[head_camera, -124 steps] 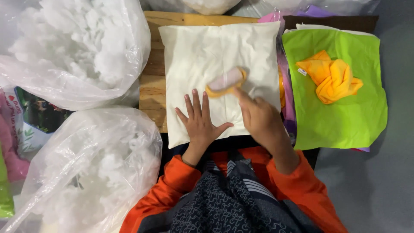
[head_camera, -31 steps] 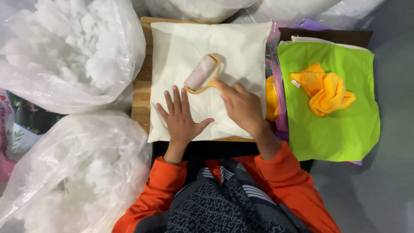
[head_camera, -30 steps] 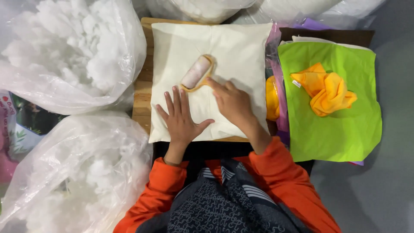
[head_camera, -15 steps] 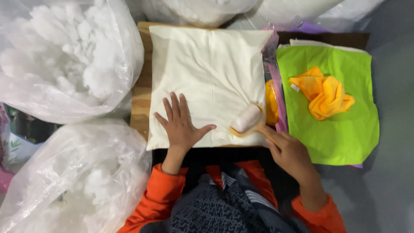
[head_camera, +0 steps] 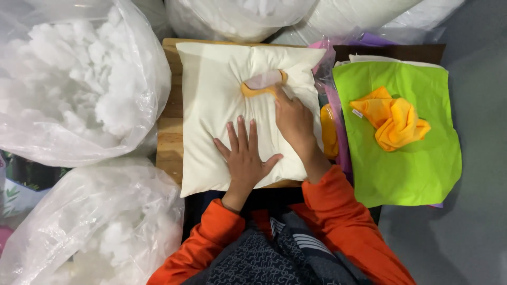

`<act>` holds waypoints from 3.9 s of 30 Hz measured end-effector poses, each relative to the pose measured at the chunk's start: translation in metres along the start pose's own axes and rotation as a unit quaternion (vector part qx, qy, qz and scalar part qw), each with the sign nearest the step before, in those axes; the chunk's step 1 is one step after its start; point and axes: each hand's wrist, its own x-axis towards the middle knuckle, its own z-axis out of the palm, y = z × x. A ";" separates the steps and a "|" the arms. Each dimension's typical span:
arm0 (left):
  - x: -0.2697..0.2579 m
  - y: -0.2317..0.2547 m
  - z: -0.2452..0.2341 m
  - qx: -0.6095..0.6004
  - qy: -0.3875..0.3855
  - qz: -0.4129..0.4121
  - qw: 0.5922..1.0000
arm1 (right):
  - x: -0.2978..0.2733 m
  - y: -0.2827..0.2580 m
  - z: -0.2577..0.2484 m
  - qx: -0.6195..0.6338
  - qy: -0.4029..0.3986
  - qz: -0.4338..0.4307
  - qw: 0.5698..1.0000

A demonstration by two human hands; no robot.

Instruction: The person is stuffing a white pillowcase with polyester fiberfill and then cleaning the exterior with a lint roller.

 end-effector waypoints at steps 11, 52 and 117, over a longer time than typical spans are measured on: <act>0.002 0.001 -0.005 -0.002 0.004 0.001 1.000 | 0.007 0.001 -0.025 0.060 -0.097 0.045 0.992; -0.009 -0.002 -0.053 -0.283 -0.079 0.077 0.953 | -0.181 0.055 -0.197 0.070 -0.160 0.148 0.974; 0.023 -0.037 -0.275 -0.284 0.481 0.057 0.828 | -0.112 0.037 -0.265 0.440 0.248 -0.113 0.856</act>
